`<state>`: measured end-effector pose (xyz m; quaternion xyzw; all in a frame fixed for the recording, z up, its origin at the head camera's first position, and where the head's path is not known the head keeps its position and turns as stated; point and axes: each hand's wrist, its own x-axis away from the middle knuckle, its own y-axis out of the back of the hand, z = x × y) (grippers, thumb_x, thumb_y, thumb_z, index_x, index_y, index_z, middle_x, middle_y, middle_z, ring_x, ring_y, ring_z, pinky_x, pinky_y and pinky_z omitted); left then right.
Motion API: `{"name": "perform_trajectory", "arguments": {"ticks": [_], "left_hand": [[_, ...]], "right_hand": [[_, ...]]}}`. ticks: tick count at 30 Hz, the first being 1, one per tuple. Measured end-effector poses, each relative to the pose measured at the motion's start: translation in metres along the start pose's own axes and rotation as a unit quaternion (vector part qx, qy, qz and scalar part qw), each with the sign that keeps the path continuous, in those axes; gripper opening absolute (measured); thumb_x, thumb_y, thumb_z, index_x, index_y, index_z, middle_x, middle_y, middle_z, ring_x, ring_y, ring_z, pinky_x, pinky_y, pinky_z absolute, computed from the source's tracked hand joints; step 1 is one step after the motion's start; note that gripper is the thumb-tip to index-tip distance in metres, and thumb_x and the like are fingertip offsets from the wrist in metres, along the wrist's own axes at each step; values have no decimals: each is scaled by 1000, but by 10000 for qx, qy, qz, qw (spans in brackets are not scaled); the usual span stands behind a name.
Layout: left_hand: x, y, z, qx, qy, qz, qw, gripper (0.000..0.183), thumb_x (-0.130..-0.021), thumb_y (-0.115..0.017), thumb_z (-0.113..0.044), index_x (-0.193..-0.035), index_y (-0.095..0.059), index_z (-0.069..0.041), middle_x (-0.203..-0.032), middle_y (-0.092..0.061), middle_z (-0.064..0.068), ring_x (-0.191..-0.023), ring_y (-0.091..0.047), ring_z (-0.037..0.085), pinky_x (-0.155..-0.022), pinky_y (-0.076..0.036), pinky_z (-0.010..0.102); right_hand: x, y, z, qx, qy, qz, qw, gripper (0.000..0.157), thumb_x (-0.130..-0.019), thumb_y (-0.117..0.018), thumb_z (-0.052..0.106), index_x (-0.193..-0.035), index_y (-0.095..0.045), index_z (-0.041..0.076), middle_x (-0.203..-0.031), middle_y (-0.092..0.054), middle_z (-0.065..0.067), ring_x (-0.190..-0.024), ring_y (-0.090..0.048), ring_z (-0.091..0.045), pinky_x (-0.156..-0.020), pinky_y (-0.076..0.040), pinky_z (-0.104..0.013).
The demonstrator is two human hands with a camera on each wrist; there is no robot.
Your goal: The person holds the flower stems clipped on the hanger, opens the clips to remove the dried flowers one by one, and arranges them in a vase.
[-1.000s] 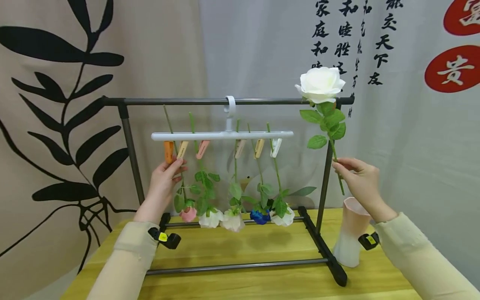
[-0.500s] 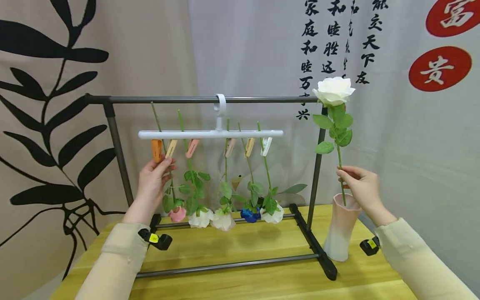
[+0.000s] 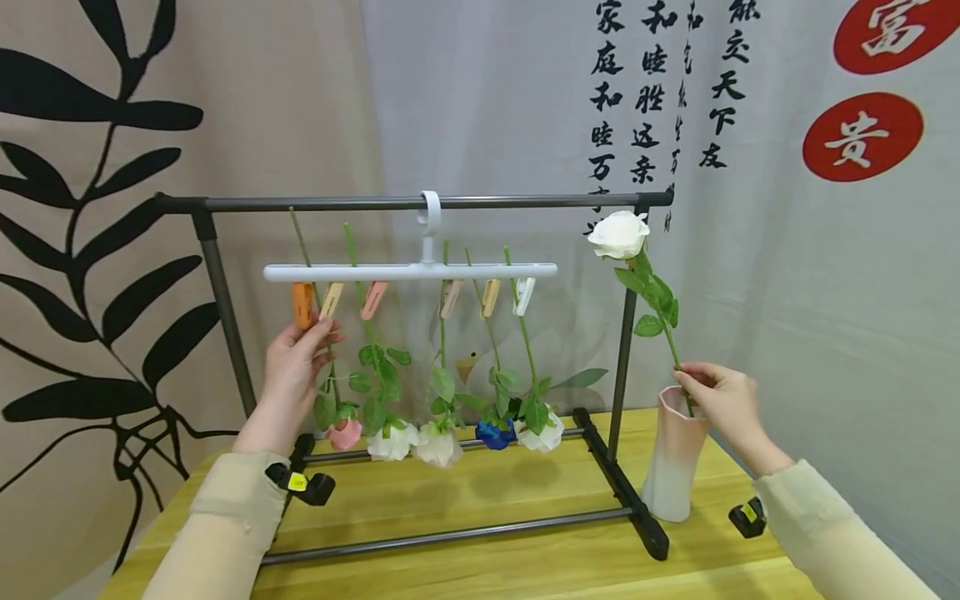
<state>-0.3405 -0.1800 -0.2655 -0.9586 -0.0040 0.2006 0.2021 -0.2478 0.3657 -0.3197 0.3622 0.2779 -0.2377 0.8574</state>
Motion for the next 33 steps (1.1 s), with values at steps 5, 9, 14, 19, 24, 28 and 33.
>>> {"name": "perform_trajectory", "arguments": {"ticks": [5,9,14,19,24,28,33], "left_hand": [[0,-2,1,-18,-34,42,10000,9,-93,-67,-17,-98,-61,-12,-88,-71,-4,-82,-66,10,-68,-49,23],[1,-3,2,-7,-13,20,10000,10,-93,-67,-16,-98,-60,-12,-88,-71,-4,-82,-66,10,-68,-49,23],[2,-4,3,-78,39,-33,10000,12,-92,-68,-17,-98,-59,-12,-87,-71,-5,-82,-66,10,-69,-49,24],[4,-6,4,-167,53,-31,9998,13,-92,-68,-18,-99,-58,-13,-88,-71,-4,-81,-65,10,-70,-48,24],[5,-8,5,-208,57,31,9998,12,-93,-67,-18,-99,-58,-13,-88,-71,-5,-82,-65,10,-70,-47,24],[4,-8,4,-176,50,39,9998,11,-94,-66,-17,-99,-58,-13,-87,-71,-5,-81,-65,10,-69,-47,24],[4,-7,3,-184,-2,36,9998,14,-93,-67,-18,-100,-57,-12,-87,-71,-6,-82,-64,11,-69,-46,23]], "right_hand": [[2,-1,-4,340,125,-184,9992,25,-93,-68,22,-101,-73,-1,-85,-71,-14,-61,-61,-5,-52,-47,-18],[3,0,-4,556,209,-256,9979,24,-92,-69,22,-100,-74,0,-85,-72,-12,-66,-57,3,-57,-44,-14],[5,2,-6,694,282,-226,9969,24,-91,-70,22,-98,-75,0,-88,-72,-14,-72,-63,-12,-59,-47,-20],[9,5,-11,878,296,46,9957,24,-91,-69,22,-97,-75,0,-101,-69,-19,-91,-61,-36,-73,-50,-48],[11,6,-20,987,385,415,9935,23,-90,-71,22,-93,-75,0,-103,-67,-20,-94,-59,-38,-75,-48,-55],[10,6,-23,1062,342,668,9915,26,-90,-71,24,-94,-75,-1,-107,-64,-21,-97,-56,-38,-79,-45,-55],[4,7,-21,907,88,989,9909,32,-91,-70,27,-99,-73,-4,-115,-59,-25,-102,-56,-41,-84,-45,-55]]}}
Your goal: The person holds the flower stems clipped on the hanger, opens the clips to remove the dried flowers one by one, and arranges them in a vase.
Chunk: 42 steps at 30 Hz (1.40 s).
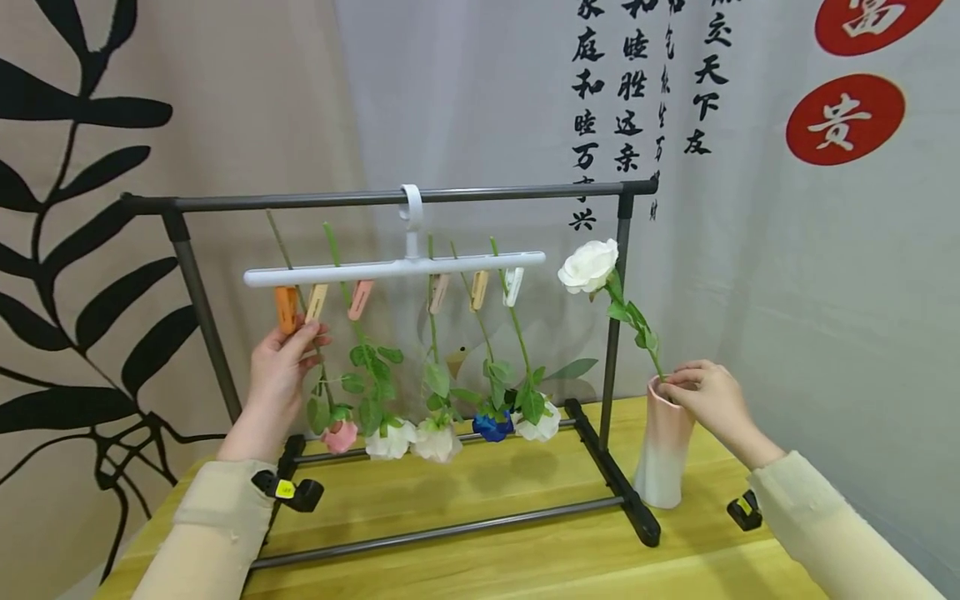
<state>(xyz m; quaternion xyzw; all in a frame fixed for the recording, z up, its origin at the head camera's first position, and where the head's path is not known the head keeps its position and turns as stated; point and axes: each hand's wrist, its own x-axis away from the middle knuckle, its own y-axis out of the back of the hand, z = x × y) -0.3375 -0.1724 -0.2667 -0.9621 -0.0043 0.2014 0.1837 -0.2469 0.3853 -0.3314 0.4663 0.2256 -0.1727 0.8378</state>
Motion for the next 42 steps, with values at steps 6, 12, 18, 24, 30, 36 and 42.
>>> {"name": "perform_trajectory", "arguments": {"ticks": [6,12,18,24,30,36,42], "left_hand": [[0,2,0,-86,-21,24,10000,16,-93,-68,-21,-101,-57,-12,-89,-71,-4,-83,-64,11,-69,-46,23],[-1,2,1,-109,8,11,9999,17,-92,-68,-21,-101,-57,-12,-90,-71,-4,-83,-64,10,-68,-46,23],[0,2,1,-51,54,35,10000,17,-92,-69,-20,-101,-58,-12,-88,-71,-5,-83,-64,11,-68,-46,23],[0,3,0,0,-39,64,10000,16,-92,-68,-19,-101,-58,-12,-87,-71,-5,-82,-64,11,-67,-46,22],[2,2,1,-116,-2,87,9999,16,-92,-69,-20,-101,-58,-12,-88,-71,-5,-82,-64,10,-67,-47,22],[4,1,0,-167,-5,105,9998,18,-92,-68,-21,-103,-57,-12,-89,-71,-5,-82,-64,10,-68,-46,23],[4,2,-2,-133,-20,100,9999,18,-92,-68,-20,-103,-56,-12,-90,-71,-4,-83,-64,10,-68,-46,23]], "right_hand": [[-5,2,3,-262,-343,417,9982,38,-90,-70,31,-103,-72,-5,-121,-55,-27,-101,-61,-40,-81,-51,-51],[-12,0,7,-60,-194,544,9983,26,-87,-73,23,-94,-76,-2,-115,-60,-26,-106,-57,-42,-87,-46,-54],[-15,1,12,204,-19,584,9981,20,-87,-72,20,-87,-77,1,-112,-62,-26,-106,-53,-44,-91,-39,-58],[-21,5,14,598,103,1066,9924,20,-89,-67,17,-87,-77,0,-111,-64,-27,-107,-55,-44,-90,-43,-56],[-19,11,17,351,-181,1173,9923,24,-89,-68,21,-92,-76,-1,-116,-61,-29,-109,-54,-46,-84,-48,-54],[-16,16,28,-19,-372,713,9968,29,-92,-65,22,-109,-71,0,-125,-56,-28,-118,-47,-48,-91,-41,-61],[-22,10,46,-337,-133,65,9993,52,-91,-68,28,-134,-55,3,-127,-57,-22,-115,-52,-41,-92,-39,-59]]}}
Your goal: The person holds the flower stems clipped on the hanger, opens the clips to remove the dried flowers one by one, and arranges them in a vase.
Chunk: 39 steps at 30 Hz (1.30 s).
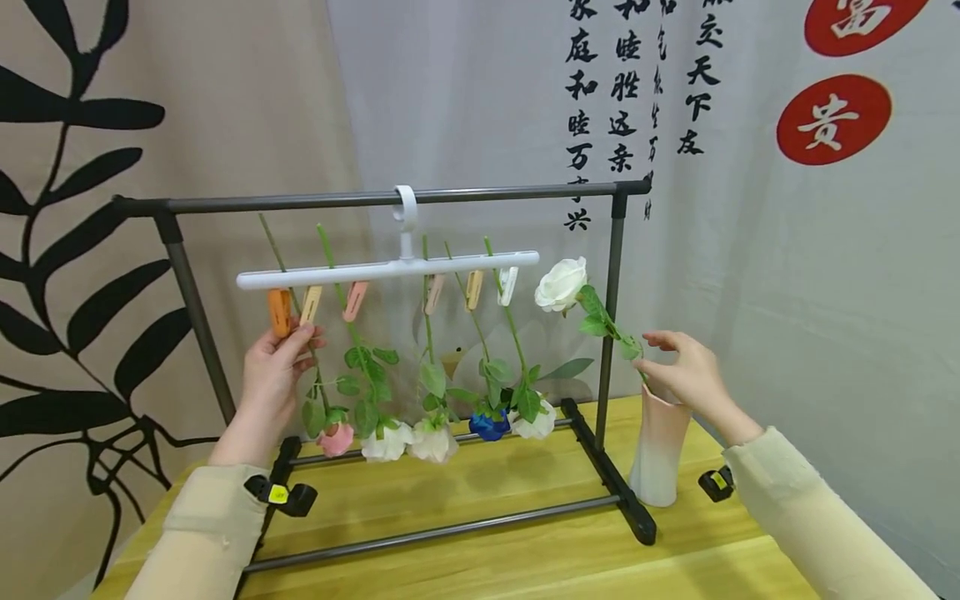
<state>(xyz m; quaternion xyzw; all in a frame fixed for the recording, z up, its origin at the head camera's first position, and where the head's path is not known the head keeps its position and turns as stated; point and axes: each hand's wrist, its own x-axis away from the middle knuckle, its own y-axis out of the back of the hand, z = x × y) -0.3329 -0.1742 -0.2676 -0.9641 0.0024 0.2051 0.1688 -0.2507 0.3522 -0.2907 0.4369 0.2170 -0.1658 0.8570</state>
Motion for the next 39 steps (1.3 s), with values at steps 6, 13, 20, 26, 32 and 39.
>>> {"name": "perform_trajectory", "arguments": {"ticks": [6,13,20,26,32,39], "left_hand": [[2,1,1,4,145,-55,9999,18,-92,-68,-21,-103,-57,-12,-89,-71,-6,-84,-65,9,-70,-45,23],[4,2,3,-50,211,-44,9998,21,-92,-68,-22,-105,-56,-11,-90,-71,-6,-83,-64,8,-71,-45,23],[3,1,1,14,94,-5,10000,15,-93,-67,-19,-103,-58,-12,-89,-71,-7,-83,-64,9,-70,-45,23],[1,-2,0,-8,1,37,10000,15,-93,-67,-19,-102,-58,-12,-89,-71,-6,-83,-64,9,-69,-46,23],[0,-3,1,-34,31,60,10000,17,-93,-67,-20,-104,-58,-12,-90,-71,-6,-83,-65,10,-69,-46,24],[0,-4,3,-54,109,42,9999,16,-93,-67,-20,-104,-58,-12,-91,-71,-5,-83,-65,9,-68,-46,23]], "right_hand": [[-7,-17,3,-74,337,-235,9991,54,-88,-73,24,-137,-54,10,-117,-65,-16,-96,-64,-31,-78,-50,-50],[-4,-19,0,254,632,-539,9962,30,-89,-71,17,-115,-69,4,-90,-70,-9,-75,-62,-23,-62,-46,-36],[1,-9,-10,483,306,-330,9978,29,-88,-71,20,-112,-70,3,-94,-71,-12,-85,-64,-31,-73,-49,-48],[9,-5,-24,421,129,192,9988,30,-87,-71,19,-110,-71,1,-110,-68,-20,-97,-66,-38,-84,-49,-55],[14,0,-33,407,387,177,9983,16,-86,-74,19,-95,-75,6,-104,-68,-16,-100,-61,-39,-86,-45,-58],[17,4,-35,501,279,417,9975,30,-86,-74,21,-102,-72,-4,-115,-63,-25,-111,-51,-45,-91,-39,-62]]}}
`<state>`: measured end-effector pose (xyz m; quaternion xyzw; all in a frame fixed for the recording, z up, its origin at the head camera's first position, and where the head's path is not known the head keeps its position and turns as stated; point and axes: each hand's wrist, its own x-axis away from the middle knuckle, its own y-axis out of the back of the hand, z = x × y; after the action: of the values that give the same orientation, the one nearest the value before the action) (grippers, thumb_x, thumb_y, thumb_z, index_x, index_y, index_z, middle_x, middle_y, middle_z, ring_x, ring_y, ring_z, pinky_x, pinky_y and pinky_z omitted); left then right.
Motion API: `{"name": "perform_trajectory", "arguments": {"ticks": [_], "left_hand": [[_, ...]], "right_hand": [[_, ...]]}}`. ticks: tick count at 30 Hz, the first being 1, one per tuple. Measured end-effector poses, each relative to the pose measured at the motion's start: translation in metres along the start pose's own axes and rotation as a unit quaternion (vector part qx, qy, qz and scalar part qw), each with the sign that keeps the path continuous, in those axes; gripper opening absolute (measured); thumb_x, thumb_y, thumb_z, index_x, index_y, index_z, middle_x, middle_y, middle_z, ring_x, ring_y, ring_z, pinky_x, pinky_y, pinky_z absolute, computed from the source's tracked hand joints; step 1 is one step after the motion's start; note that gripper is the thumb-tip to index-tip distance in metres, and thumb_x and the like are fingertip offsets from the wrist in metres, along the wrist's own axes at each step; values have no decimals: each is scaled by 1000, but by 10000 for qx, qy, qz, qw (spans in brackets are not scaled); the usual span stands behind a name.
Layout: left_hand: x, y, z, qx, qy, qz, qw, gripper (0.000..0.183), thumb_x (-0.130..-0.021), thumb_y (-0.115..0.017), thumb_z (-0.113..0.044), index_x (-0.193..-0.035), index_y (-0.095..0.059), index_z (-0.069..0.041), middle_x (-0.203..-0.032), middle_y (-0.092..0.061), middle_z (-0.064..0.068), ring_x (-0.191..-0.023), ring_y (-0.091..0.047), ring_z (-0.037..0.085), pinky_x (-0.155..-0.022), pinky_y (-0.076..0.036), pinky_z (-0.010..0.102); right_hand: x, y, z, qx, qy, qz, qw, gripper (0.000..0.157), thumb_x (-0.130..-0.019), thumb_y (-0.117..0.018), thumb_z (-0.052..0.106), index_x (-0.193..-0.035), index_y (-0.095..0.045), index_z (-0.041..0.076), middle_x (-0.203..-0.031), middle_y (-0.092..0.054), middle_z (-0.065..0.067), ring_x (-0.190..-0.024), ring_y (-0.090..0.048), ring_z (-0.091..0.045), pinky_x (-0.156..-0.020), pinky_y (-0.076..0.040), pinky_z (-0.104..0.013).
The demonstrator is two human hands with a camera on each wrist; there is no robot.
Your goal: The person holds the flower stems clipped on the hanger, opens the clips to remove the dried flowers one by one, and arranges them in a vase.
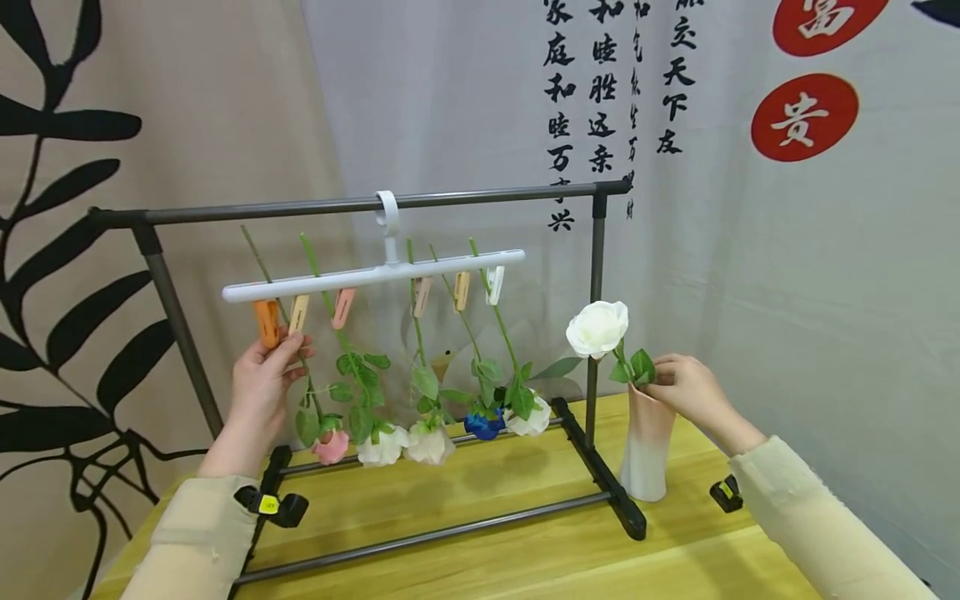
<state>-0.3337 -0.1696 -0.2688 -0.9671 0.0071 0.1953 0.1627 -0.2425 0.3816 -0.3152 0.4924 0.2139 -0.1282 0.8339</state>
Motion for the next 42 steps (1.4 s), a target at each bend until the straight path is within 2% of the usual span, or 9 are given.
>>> {"name": "perform_trajectory", "arguments": {"ticks": [7,13,18,22,27,32,37,39,42], "left_hand": [[-1,0,3,18,21,21,10000,18,-93,-67,-20,-104,-56,-11,-91,-71,-5,-82,-65,9,-67,-46,23],[-2,1,3,-1,46,23,10000,19,-93,-67,-20,-105,-55,-11,-91,-71,-5,-82,-65,9,-67,-46,23],[-2,4,1,-12,35,26,10000,20,-93,-68,-21,-106,-56,-11,-91,-71,-5,-83,-65,9,-69,-46,24],[-2,5,-1,-34,-12,37,10000,20,-93,-68,-21,-107,-57,-11,-91,-71,-5,-83,-65,9,-69,-46,24],[-2,6,-1,2,-53,37,10000,19,-92,-68,-21,-104,-56,-11,-90,-71,-6,-82,-65,9,-68,-46,24],[-1,6,-1,2,-78,59,10000,16,-93,-67,-20,-102,-57,-12,-89,-71,-6,-81,-65,9,-67,-46,24],[-1,6,-2,-93,-68,13,9999,17,-93,-67,-20,-102,-55,-12,-90,-71,-6,-81,-65,9,-67,-47,23],[0,6,-2,-126,-57,-15,9999,18,-93,-67,-21,-103,-55,-12,-90,-71,-7,-80,-65,9,-67,-47,23],[0,7,-2,-208,-64,-52,9997,18,-94,-66,-21,-105,-55,-12,-91,-71,-8,-79,-65,9,-67,-48,23]], "right_hand": [[1,5,2,-502,-148,221,9984,32,-88,-73,24,-106,-71,-2,-117,-61,-25,-107,-60,-44,-86,-50,-55],[3,13,10,-677,-349,204,9969,40,-90,-70,29,-116,-66,0,-125,-57,-24,-110,-54,-47,-85,-47,-58],[3,19,26,-652,-177,-257,9974,40,-92,-68,27,-123,-65,2,-127,-58,-22,-106,-55,-41,-84,-45,-56],[5,26,46,-852,202,-1098,9901,29,-94,-66,22,-116,-68,3,-117,-64,-17,-105,-57,-25,-89,-45,-42],[7,37,84,-1302,1099,-2237,9596,17,-89,-69,1,-105,-72,-1,-102,-68,-15,-93,-57,1,-79,-42,-17],[16,43,141,-1639,2233,-2752,9206,20,-79,-68,-15,-98,-71,-8,-96,-68,-19,-91,-60,-7,-80,-44,-19],[14,28,191,-2010,3644,-2466,8752,17,-86,-69,9,-99,-72,-3,-98,-69,-13,-96,-63,-16,-86,-47,-25],[9,14,209,-2152,4025,-2186,8625,22,-89,-69,18,-101,-72,-1,-100,-69,-11,-97,-63,-18,-88,-48,-28],[-3,-12,237,-2455,4305,-1692,8519,20,-88,-71,15,-102,-71,0,-101,-69,-10,-95,-63,-20,-85,-50,-30]]}}
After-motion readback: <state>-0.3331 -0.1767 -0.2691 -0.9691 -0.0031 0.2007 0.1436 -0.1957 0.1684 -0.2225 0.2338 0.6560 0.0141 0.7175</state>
